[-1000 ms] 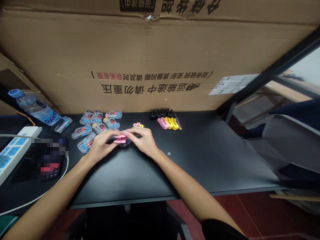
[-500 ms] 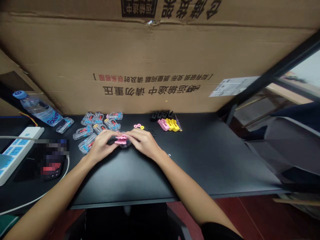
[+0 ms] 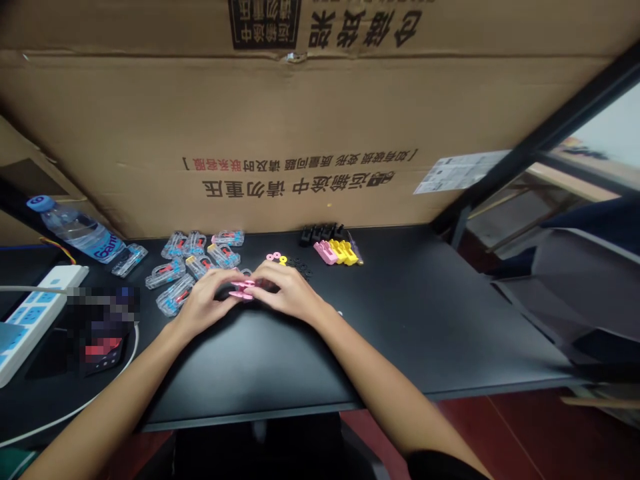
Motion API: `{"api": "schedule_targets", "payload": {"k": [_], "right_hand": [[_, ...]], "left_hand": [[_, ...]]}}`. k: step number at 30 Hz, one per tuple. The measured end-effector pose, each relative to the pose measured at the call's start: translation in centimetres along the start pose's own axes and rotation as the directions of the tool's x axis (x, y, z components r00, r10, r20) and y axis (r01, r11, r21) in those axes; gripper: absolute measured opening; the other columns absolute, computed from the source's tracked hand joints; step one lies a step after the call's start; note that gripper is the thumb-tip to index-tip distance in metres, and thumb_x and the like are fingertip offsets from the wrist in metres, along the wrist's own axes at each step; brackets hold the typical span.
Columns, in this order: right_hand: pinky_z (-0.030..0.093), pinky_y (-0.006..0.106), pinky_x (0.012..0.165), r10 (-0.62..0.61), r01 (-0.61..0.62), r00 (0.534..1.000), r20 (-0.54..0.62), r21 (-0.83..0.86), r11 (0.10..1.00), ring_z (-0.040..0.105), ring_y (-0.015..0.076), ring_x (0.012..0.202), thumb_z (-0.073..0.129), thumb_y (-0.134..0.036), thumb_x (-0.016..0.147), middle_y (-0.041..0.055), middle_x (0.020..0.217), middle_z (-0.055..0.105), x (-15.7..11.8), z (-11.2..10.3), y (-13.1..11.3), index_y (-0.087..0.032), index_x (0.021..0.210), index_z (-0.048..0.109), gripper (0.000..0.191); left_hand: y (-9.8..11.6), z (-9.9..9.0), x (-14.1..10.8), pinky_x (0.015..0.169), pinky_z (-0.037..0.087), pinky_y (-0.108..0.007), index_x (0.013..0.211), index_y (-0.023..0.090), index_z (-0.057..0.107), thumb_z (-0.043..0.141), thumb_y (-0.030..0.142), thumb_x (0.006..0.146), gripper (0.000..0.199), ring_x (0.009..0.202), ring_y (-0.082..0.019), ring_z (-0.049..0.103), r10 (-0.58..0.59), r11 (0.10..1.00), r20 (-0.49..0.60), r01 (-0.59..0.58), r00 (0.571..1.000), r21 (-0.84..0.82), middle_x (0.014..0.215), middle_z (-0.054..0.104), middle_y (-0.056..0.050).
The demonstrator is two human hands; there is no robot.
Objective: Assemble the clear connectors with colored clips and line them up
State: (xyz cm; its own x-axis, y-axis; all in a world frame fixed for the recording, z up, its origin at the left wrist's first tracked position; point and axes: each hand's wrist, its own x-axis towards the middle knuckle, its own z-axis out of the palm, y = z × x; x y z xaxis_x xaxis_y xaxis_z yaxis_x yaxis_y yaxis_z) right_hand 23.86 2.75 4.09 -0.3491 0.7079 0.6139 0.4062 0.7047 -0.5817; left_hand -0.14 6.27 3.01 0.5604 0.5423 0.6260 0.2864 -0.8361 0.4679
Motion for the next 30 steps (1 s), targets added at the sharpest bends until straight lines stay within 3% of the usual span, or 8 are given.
{"api": "schedule_targets", "payload": {"k": [5,8,13,18,24,30], "right_hand": [[0.059,0.031,0.069,-0.064,0.063,0.996,-0.062,-0.020,0.998,0.070,0.0175,0.075,0.072,-0.024,0.104,0.0051,0.088,0.074,0.0,0.2,0.0,-0.021,0.107,0.074,0.005],[0.058,0.031,0.066,-0.079,0.073,0.986,-0.144,-0.050,0.996,0.068,0.0169,0.071,0.071,-0.022,0.103,0.0047,0.086,0.074,0.1,0.4,-0.2,-0.021,0.105,0.072,0.002],[0.057,0.030,0.060,-0.010,0.009,0.974,-0.225,-0.005,1.000,0.064,0.0157,0.065,0.070,-0.024,0.103,0.0026,0.080,0.069,0.3,0.7,-0.5,-0.023,0.097,0.069,0.006],[0.058,0.031,0.062,0.066,-0.052,0.982,-0.178,0.079,0.996,0.066,0.0170,0.066,0.070,-0.026,0.102,0.0036,0.081,0.070,0.6,0.4,-0.9,-0.022,0.093,0.070,0.010],[0.058,0.033,0.068,0.120,-0.109,0.982,-0.142,0.082,0.991,0.069,0.0178,0.067,0.072,-0.029,0.101,0.0041,0.080,0.075,0.7,-0.2,-0.9,-0.022,0.092,0.073,0.011],[0.056,0.030,0.063,0.194,-0.175,0.970,-0.146,0.132,0.976,0.067,0.0164,0.066,0.070,-0.029,0.101,0.0033,0.078,0.074,0.6,0.2,-1.0,-0.021,0.089,0.072,0.014]], "left_hand": [[0.2,0.2,0.0,0.099,0.061,-0.042,0.140,0.027,0.062,0.074,0.032,0.103,0.039,0.110,-0.025,0.079,0.078,0.997,-0.061,-0.078,0.995,0.017,0.121,0.082,-0.008],[0.6,0.3,0.1,0.102,0.061,-0.042,0.143,0.027,0.060,0.074,0.031,0.103,0.042,0.115,-0.025,0.078,0.024,1.000,-0.080,-0.024,0.997,0.003,0.125,0.080,-0.009],[1.2,0.7,0.3,0.112,0.055,-0.045,0.138,0.025,0.064,0.065,0.035,0.109,0.030,0.127,-0.026,0.072,-0.067,0.997,0.060,0.068,0.996,-0.027,0.137,0.076,-0.010],[0.9,0.9,-0.1,0.116,0.045,-0.048,0.130,0.024,0.069,0.049,0.030,0.115,0.025,0.117,-0.024,0.071,-0.005,0.997,0.122,-0.004,0.993,0.072,0.126,0.079,-0.009],[0.2,0.7,-0.5,0.114,0.040,-0.047,0.141,0.018,0.061,0.046,0.030,0.116,0.031,0.117,-0.025,0.069,0.002,0.989,0.116,-0.019,0.993,0.146,0.127,0.078,-0.011],[0.2,0.7,-0.5,0.115,0.039,-0.047,0.146,0.020,0.060,0.043,0.031,0.117,0.035,0.118,-0.025,0.069,-0.030,0.986,0.143,0.005,0.989,0.169,0.131,0.077,-0.012]]}}
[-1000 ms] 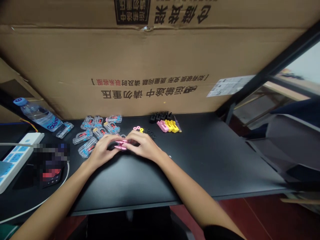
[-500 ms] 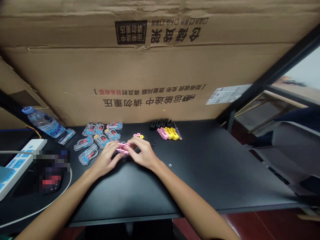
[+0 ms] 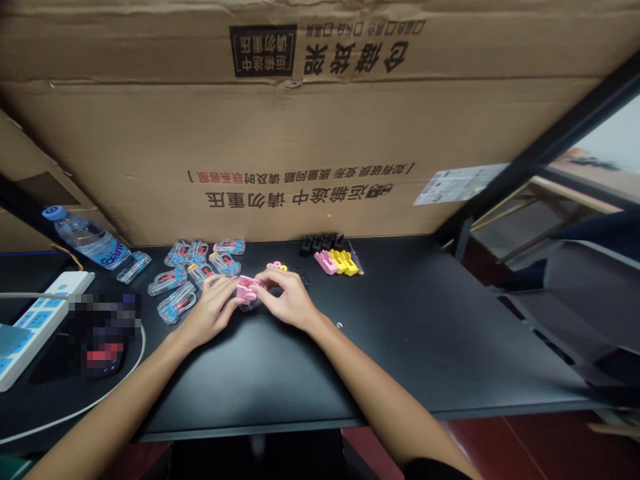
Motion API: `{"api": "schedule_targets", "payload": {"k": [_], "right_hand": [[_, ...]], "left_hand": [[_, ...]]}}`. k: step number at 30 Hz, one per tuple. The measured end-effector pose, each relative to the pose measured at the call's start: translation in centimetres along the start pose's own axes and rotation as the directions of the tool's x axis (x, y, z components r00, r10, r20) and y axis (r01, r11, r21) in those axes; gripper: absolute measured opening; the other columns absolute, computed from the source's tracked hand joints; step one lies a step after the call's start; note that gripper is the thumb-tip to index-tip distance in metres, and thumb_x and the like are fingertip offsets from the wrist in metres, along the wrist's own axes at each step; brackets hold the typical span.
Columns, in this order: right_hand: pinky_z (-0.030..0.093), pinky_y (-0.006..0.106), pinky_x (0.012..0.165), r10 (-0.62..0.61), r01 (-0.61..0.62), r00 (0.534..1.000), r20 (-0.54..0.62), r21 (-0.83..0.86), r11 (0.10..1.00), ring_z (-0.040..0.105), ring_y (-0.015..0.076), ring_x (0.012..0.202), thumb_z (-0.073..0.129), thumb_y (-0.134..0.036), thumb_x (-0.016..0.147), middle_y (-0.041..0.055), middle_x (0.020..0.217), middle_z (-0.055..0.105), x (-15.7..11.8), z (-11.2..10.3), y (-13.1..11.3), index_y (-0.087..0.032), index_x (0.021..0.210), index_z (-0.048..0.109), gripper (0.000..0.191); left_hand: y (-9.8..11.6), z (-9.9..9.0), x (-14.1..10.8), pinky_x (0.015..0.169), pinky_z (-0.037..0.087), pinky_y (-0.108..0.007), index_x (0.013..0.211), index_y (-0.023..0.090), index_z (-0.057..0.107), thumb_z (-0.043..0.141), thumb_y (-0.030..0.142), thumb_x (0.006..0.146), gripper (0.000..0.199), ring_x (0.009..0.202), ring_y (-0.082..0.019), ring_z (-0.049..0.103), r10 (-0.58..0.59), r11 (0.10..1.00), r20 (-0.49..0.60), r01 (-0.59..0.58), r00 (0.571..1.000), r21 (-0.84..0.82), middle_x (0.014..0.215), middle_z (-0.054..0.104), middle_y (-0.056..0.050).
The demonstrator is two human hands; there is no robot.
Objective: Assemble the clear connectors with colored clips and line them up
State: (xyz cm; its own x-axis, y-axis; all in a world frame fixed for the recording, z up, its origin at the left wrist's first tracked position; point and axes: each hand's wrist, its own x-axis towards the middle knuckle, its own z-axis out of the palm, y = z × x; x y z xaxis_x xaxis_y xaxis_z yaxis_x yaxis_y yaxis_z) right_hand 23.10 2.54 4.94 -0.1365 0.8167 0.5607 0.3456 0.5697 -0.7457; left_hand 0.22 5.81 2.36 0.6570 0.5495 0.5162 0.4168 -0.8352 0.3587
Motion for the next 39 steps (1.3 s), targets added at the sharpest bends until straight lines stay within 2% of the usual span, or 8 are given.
{"api": "schedule_targets", "payload": {"k": [3,13,19,25,30,34,36,39], "right_hand": [[0.056,0.029,0.063,0.001,-0.001,1.000,-0.018,-0.008,1.000,0.067,0.0164,0.066,0.069,-0.028,0.101,0.0035,0.079,0.074,-0.06,0.15,-0.10,-0.021,0.089,0.071,0.014],[0.059,0.033,0.071,-0.175,0.167,0.982,-0.071,-0.111,0.980,0.068,0.0170,0.068,0.070,-0.022,0.101,0.0028,0.080,0.074,-0.15,0.36,-0.06,-0.023,0.094,0.071,0.008],[0.059,0.033,0.069,-0.135,0.128,0.988,-0.072,-0.093,0.987,0.070,0.0178,0.070,0.070,-0.023,0.101,0.0031,0.080,0.076,-0.27,0.38,0.16,-0.023,0.090,0.072,0.011],[0.059,0.032,0.070,-0.140,0.133,0.987,-0.085,-0.082,0.988,0.070,0.0167,0.070,0.071,-0.022,0.101,0.0029,0.081,0.077,-0.19,0.43,0.38,-0.022,0.091,0.074,0.010],[0.063,0.041,0.082,-0.041,0.034,0.994,-0.097,-0.072,0.997,0.073,0.0202,0.073,0.074,-0.032,0.099,0.0043,0.084,0.081,-0.20,0.36,0.36,-0.025,0.092,0.080,0.012],[0.063,0.044,0.090,0.058,-0.058,0.992,-0.108,-0.003,0.998,0.077,0.0238,0.089,0.074,-0.039,0.099,0.0083,0.100,0.084,-0.29,0.63,0.09,-0.025,0.100,0.085,0.017],[0.064,0.042,0.087,0.116,-0.106,0.986,-0.123,0.080,0.991,0.076,0.0239,0.091,0.077,-0.043,0.098,0.0085,0.100,0.083,-0.26,0.71,0.11,-0.025,0.100,0.085,0.019],[0.064,0.037,0.074,0.243,-0.192,0.953,-0.179,0.264,0.945,0.073,0.0203,0.079,0.082,-0.049,0.093,0.0061,0.094,0.079,0.03,0.37,0.59,-0.024,0.097,0.082,0.026]], "left_hand": [[0.12,-0.12,0.08,0.115,0.038,-0.047,0.147,0.020,0.059,0.042,0.032,0.117,0.036,0.116,-0.024,0.069,0.000,1.000,-0.003,0.000,1.000,-0.009,0.129,0.077,-0.012],[0.10,-0.17,0.11,0.113,0.039,-0.045,0.145,0.019,0.058,0.044,0.029,0.116,0.034,0.115,-0.025,0.067,-0.009,1.000,0.011,0.009,1.000,-0.013,0.126,0.076,-0.012],[0.23,-0.21,0.21,0.110,0.039,-0.043,0.145,0.017,0.057,0.044,0.029,0.116,0.034,0.110,-0.025,0.067,0.033,0.999,-0.028,-0.033,0.999,-0.012,0.121,0.076,-0.011],[0.24,-0.48,0.35,0.111,0.039,-0.044,0.148,0.020,0.057,0.045,0.029,0.116,0.035,0.115,-0.025,0.067,-0.008,0.999,0.002,0.008,1.000,-0.045,0.127,0.077,-0.011],[0.37,-0.73,0.49,0.113,0.038,-0.045,0.144,0.020,0.061,0.044,0.032,0.116,0.035,0.110,-0.025,0.068,-0.042,0.997,0.014,0.043,0.999,-0.067,0.124,0.078,-0.011],[0.55,-0.57,0.51,0.114,0.037,-0.045,0.138,0.021,0.065,0.045,0.035,0.116,0.033,0.111,-0.025,0.068,-0.103,0.989,0.026,0.106,0.994,-0.107,0.123,0.079,-0.010],[0.55,-0.43,0.56,0.114,0.037,-0.045,0.134,0.021,0.068,0.045,0.035,0.116,0.033,0.113,-0.024,0.069,-0.144,0.981,0.009,0.144,0.989,-0.126,0.123,0.080,-0.009],[0.42,-0.42,0.70,0.115,0.035,-0.046,0.127,0.024,0.074,0.043,0.032,0.117,0.034,0.122,-0.024,0.068,-0.220,0.969,-0.051,0.212,0.974,-0.124,0.125,0.081,-0.006]]}}
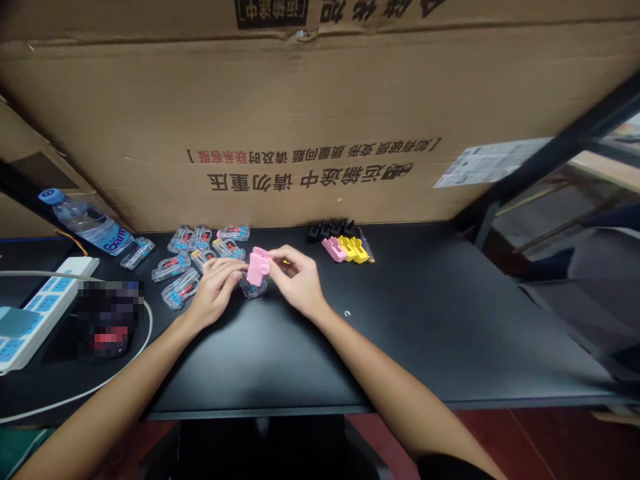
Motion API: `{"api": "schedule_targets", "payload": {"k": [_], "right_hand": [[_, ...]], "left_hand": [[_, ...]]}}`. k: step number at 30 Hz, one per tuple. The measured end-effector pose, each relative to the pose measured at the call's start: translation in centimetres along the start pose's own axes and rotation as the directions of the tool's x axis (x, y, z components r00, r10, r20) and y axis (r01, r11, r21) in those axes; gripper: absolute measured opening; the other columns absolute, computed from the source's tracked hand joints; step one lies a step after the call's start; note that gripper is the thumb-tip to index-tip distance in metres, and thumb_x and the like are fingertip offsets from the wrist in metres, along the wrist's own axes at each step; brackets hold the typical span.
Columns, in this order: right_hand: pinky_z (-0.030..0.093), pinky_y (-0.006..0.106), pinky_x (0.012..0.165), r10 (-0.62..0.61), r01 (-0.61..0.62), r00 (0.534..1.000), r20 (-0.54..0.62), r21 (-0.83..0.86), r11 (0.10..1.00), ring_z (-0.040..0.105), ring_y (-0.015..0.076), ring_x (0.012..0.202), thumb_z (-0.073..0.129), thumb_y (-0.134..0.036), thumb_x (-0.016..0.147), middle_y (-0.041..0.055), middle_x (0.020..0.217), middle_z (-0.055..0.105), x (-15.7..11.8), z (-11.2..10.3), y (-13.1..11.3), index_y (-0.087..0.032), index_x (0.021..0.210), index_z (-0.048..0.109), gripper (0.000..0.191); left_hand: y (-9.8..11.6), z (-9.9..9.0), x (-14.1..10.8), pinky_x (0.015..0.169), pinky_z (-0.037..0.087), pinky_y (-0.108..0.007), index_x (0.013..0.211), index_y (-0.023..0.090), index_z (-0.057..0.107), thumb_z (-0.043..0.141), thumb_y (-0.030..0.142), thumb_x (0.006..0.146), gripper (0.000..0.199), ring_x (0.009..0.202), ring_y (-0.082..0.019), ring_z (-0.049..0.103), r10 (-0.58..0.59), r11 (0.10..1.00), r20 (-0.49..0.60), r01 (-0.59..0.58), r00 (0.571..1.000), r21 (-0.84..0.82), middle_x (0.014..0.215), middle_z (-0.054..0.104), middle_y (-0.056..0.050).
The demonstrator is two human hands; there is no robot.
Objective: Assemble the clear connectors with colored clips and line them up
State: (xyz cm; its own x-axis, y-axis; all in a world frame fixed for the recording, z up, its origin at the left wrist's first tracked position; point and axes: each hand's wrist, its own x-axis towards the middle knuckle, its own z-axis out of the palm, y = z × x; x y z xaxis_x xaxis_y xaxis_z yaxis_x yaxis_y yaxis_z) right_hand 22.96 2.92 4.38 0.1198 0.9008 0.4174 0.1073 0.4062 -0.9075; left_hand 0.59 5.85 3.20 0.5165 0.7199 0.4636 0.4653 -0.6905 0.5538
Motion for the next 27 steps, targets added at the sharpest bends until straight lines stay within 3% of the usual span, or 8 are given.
{"api": "schedule_targets", "payload": {"k": [3,6,12,19,23,27], "right_hand": [[0.065,0.035,0.073,0.126,-0.117,0.990,-0.057,0.131,0.984,0.072,0.0182,0.074,0.086,-0.054,0.088,0.0044,0.094,0.078,0.8,-0.8,0.5,-0.024,0.099,0.079,0.033],[0.067,0.038,0.081,0.214,-0.191,0.973,-0.082,0.219,0.957,0.077,0.0216,0.084,0.085,-0.059,0.087,0.0043,0.096,0.079,1.4,-1.3,0.8,-0.025,0.104,0.073,0.040],[0.070,0.040,0.079,0.325,-0.293,0.945,-0.044,0.328,0.898,0.079,0.0228,0.088,0.084,-0.055,0.087,0.0021,0.091,0.078,1.4,-0.9,0.6,-0.027,0.116,0.063,0.046],[0.068,0.030,0.061,0.378,-0.375,0.925,0.047,0.287,0.881,0.078,0.0186,0.076,0.079,-0.047,0.091,0.0002,0.091,0.077,0.9,-0.6,1.1,-0.030,0.132,0.060,0.048],[0.069,0.030,0.063,0.387,-0.385,0.921,0.051,0.284,0.878,0.080,0.0191,0.079,0.075,-0.045,0.093,0.0011,0.098,0.078,0.9,-0.7,1.3,-0.030,0.131,0.061,0.043],[0.068,0.026,0.059,0.430,-0.431,0.900,0.076,0.314,0.846,0.082,0.0210,0.085,0.075,-0.041,0.091,0.0009,0.098,0.077,0.9,-0.6,1.1,-0.031,0.131,0.060,0.044]], "left_hand": [[-0.1,-0.2,0.1,0.121,0.030,-0.050,0.121,0.027,0.076,0.048,0.033,0.115,0.029,0.131,-0.025,0.066,-0.003,0.999,0.005,0.003,1.000,0.044,0.128,0.080,-0.005],[-0.1,-0.3,0.1,0.123,0.026,-0.053,0.123,0.027,0.074,0.063,0.038,0.109,0.021,0.139,-0.029,0.061,0.040,0.992,0.093,-0.051,0.995,0.119,0.140,0.075,-0.008],[-0.3,-0.2,-0.1,0.119,0.029,-0.058,0.128,0.029,0.072,0.080,0.043,0.095,0.037,0.141,-0.035,0.056,0.036,0.978,0.228,-0.081,0.973,0.192,0.145,0.072,-0.007],[-0.1,-0.5,0.2,0.109,0.038,-0.052,0.122,0.027,0.076,0.077,0.053,0.098,0.036,0.127,-0.033,0.062,0.045,0.981,0.217,-0.084,0.975,0.176,0.128,0.079,-0.008],[-0.2,-0.7,0.3,0.106,0.042,-0.047,0.119,0.024,0.076,0.066,0.054,0.106,0.035,0.114,-0.028,0.066,0.041,0.988,0.208,-0.071,0.977,0.139,0.119,0.080,-0.007],[-0.4,-0.8,0.4,0.103,0.047,-0.045,0.122,0.023,0.076,0.071,0.058,0.101,0.040,0.115,-0.028,0.066,0.088,0.986,0.263,-0.122,0.961,0.114,0.121,0.079,-0.007]]}}
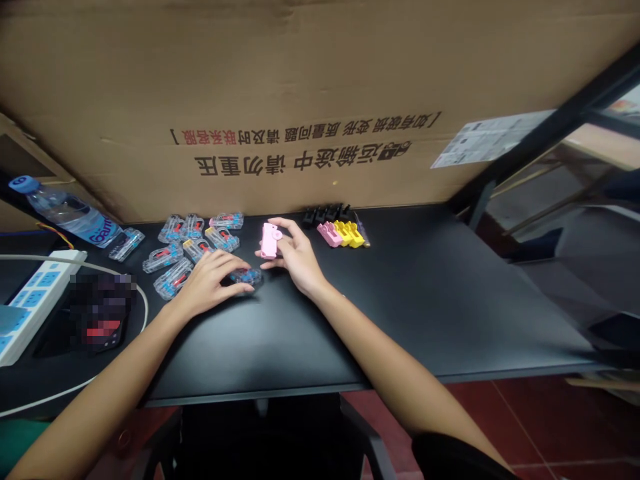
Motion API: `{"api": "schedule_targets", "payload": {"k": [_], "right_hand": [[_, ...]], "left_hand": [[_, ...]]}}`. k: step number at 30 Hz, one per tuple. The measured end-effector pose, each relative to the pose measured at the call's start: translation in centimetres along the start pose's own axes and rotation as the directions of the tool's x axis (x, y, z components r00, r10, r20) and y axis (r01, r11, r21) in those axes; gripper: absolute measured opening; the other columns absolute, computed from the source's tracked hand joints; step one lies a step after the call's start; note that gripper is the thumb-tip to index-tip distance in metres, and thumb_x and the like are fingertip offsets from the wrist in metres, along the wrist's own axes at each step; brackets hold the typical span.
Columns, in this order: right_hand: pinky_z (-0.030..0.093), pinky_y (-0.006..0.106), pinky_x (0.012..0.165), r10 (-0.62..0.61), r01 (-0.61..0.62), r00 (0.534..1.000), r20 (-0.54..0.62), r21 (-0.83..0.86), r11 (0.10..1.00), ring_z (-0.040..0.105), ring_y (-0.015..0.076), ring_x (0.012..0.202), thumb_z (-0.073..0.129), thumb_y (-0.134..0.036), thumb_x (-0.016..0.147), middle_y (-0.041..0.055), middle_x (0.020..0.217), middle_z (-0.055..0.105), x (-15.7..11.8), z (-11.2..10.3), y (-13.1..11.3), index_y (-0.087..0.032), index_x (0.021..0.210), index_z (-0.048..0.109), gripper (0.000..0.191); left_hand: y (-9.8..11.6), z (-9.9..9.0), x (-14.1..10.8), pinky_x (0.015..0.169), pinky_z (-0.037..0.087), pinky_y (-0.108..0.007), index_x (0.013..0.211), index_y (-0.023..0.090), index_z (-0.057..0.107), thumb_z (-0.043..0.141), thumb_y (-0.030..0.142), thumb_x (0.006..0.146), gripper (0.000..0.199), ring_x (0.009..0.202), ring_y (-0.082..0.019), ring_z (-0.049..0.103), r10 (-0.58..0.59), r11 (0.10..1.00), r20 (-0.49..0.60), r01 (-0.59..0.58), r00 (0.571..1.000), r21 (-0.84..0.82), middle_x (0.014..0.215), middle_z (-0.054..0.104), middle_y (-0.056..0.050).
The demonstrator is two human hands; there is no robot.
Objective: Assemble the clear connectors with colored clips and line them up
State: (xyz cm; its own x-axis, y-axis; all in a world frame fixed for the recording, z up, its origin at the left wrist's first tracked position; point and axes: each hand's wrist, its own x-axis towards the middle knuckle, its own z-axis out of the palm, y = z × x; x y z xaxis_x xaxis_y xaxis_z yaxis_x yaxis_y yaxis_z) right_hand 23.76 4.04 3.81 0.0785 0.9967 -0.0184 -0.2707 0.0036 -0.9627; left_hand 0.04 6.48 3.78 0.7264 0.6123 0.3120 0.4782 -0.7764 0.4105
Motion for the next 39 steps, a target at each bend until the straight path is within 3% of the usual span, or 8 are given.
{"api": "schedule_targets", "payload": {"k": [7,11,16,19,24,30,34,39], "right_hand": [[0.067,0.026,0.053,0.097,-0.098,0.994,0.041,0.019,0.995,0.083,0.0219,0.085,0.072,-0.030,0.091,0.0056,0.108,0.079,-0.1,0.0,-0.2,-0.027,0.124,0.068,0.033],[0.070,0.030,0.059,0.151,-0.156,0.985,0.086,0.063,0.986,0.083,0.0229,0.088,0.064,-0.022,0.090,0.0113,0.117,0.082,0.0,-0.3,-0.2,-0.020,0.116,0.076,0.029],[0.072,0.035,0.071,0.176,-0.189,0.980,0.094,0.156,0.969,0.083,0.0241,0.090,0.059,-0.036,0.098,0.0141,0.117,0.084,0.4,-0.7,-0.3,-0.017,0.115,0.077,0.031],[0.072,0.033,0.081,0.135,-0.134,0.991,0.001,0.149,0.980,0.083,0.0230,0.097,0.074,-0.034,0.095,0.0121,0.118,0.084,0.4,-0.7,-0.4,-0.019,0.117,0.076,0.027],[0.069,0.034,0.092,0.103,-0.094,0.994,-0.037,0.181,0.979,0.082,0.0243,0.107,0.091,-0.029,0.082,0.0120,0.113,0.084,0.2,-0.2,-0.7,-0.019,0.119,0.072,0.043],[0.054,0.021,0.046,0.137,-0.144,0.989,0.063,0.141,0.979,0.067,0.0120,0.064,0.090,-0.036,0.081,0.0113,0.118,0.082,-0.4,0.6,-1.1,-0.021,0.138,0.063,0.064],[0.032,0.018,0.037,0.106,-0.091,0.985,0.137,-0.112,0.990,0.042,0.0060,0.048,0.083,-0.040,0.085,0.0052,0.094,0.079,-0.9,0.9,-0.9,-0.018,0.136,0.067,0.058],[0.038,0.023,0.042,0.067,0.008,0.983,0.169,-0.410,0.912,0.043,0.0081,0.048,0.080,-0.043,0.085,0.0024,0.081,0.071,-1.1,1.3,-0.1,-0.016,0.135,0.074,0.057]], "left_hand": [[0.1,-0.1,-0.1,0.107,0.052,-0.047,0.130,0.028,0.075,0.086,0.059,0.087,0.055,0.119,-0.029,0.065,0.099,0.994,0.071,-0.096,0.993,-0.049,0.131,0.073,-0.008],[-0.1,0.1,0.0,0.104,0.053,-0.045,0.132,0.026,0.073,0.077,0.049,0.098,0.041,0.115,-0.028,0.066,0.110,0.993,0.077,-0.107,0.991,-0.042,0.130,0.074,-0.009],[0.1,0.4,-0.1,0.094,0.053,-0.043,0.122,0.021,0.075,0.064,0.047,0.107,0.032,0.105,-0.028,0.068,0.030,1.000,0.003,-0.030,1.000,0.006,0.111,0.078,-0.010],[0.5,0.7,-0.3,0.088,0.055,-0.040,0.120,0.021,0.071,0.061,0.049,0.108,0.032,0.092,-0.025,0.072,-0.124,0.984,-0.082,0.112,0.989,-0.141,0.105,0.080,-0.008],[0.8,1.2,0.1,0.060,0.051,-0.027,0.114,0.023,0.057,0.056,0.065,0.105,0.043,0.061,-0.015,0.069,-0.447,0.656,-0.050,0.290,0.893,-0.697,0.087,0.077,-0.001],[0.5,1.0,1.3,0.060,0.053,-0.025,0.118,0.020,0.055,0.083,0.067,0.083,0.065,0.061,-0.014,0.069,-0.572,0.230,0.128,0.309,0.810,-0.923,0.083,0.078,-0.002],[0.6,0.8,1.4,0.062,0.052,-0.025,0.113,0.018,0.058,0.091,0.060,0.076,0.065,0.064,-0.013,0.069,-0.592,0.182,0.134,0.294,0.795,-0.938,0.089,0.079,-0.005],[0.7,1.0,1.2,0.061,0.051,-0.025,0.112,0.017,0.059,0.091,0.061,0.075,0.066,0.068,-0.014,0.070,-0.568,0.193,0.141,0.298,0.811,-0.935,0.090,0.078,-0.005]]}}
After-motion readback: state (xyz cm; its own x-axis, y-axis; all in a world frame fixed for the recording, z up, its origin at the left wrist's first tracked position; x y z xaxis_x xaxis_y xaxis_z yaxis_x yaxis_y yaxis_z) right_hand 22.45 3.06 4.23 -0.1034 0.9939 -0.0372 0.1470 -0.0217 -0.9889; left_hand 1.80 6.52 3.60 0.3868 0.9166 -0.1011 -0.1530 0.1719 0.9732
